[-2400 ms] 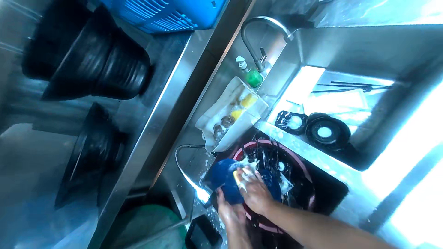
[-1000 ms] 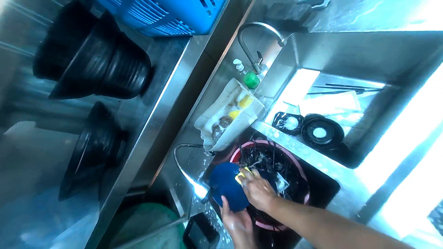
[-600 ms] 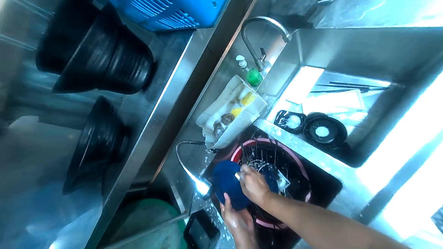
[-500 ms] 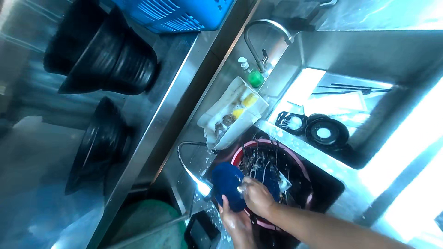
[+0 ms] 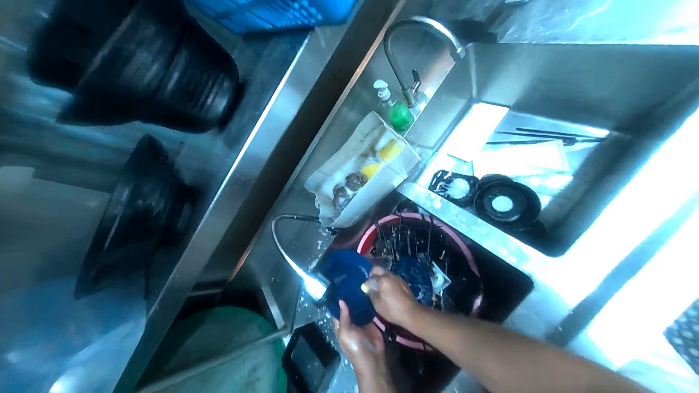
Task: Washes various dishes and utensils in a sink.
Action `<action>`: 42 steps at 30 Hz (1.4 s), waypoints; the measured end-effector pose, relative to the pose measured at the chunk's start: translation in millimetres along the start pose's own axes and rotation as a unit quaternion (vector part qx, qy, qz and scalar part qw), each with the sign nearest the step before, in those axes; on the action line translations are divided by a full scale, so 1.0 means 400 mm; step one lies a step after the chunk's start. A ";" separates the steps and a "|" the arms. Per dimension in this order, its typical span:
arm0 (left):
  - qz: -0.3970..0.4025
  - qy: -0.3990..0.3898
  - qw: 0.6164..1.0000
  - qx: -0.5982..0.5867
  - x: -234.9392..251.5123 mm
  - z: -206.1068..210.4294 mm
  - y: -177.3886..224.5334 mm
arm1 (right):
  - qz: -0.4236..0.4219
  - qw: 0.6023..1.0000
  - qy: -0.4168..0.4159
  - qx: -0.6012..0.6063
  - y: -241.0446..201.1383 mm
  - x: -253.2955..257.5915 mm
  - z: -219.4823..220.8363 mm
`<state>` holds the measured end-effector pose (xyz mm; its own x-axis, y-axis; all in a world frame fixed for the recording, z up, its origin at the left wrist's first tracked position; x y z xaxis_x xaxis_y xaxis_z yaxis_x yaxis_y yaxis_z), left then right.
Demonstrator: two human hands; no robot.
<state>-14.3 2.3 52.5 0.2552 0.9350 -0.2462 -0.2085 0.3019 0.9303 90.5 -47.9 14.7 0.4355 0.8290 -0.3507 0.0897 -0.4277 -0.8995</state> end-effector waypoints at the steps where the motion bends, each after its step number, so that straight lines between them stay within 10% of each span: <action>1: 0.002 -0.007 1.000 0.001 -0.002 -0.002 0.001 | 0.003 1.000 0.015 -0.001 -0.008 0.020 -0.020; 10: -0.013 0.038 0.994 -0.102 0.038 -0.038 -0.012 | 0.017 0.981 -0.085 -0.175 -0.069 0.023 0.006; 16: -0.002 0.030 0.987 -0.161 0.035 -0.052 -0.004 | -0.016 0.964 0.024 -0.264 -0.145 0.114 -0.026; 22: 0.006 0.069 0.979 -0.190 0.065 -0.121 -0.008 | -0.018 0.937 -0.149 -0.315 -0.112 0.088 0.061; 27: 0.001 0.065 0.975 -0.213 0.059 -0.143 -0.014 | -0.115 0.934 0.072 -0.329 -0.124 0.158 0.044; 34: 0.013 0.090 0.966 -0.242 0.091 -0.186 -0.002 | -0.105 0.932 -0.106 -0.330 -0.113 0.092 0.140; 39: 0.010 0.036 0.967 -0.251 0.076 -0.168 0.006 | -0.178 0.913 0.126 -0.344 -0.129 0.145 0.078; 42: 0.015 0.040 0.963 -0.267 0.082 -0.159 0.024 | -0.206 0.912 0.104 -0.340 -0.137 0.115 0.091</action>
<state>-68.2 47.8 36.2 0.1726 0.9496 -0.2616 -0.6763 0.3073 0.6695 73.3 26.9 38.3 0.3934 0.9138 0.1011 0.7876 -0.2782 -0.5499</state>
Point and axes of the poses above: each hand's wrist, its own x-axis towards the middle knuckle, its own z-axis out of the palm, y = z × x, the point moved 4 cm from there along x, towards the middle knuckle, and after that the axes turned 4 degrees about -y, right-handed, at the moved point
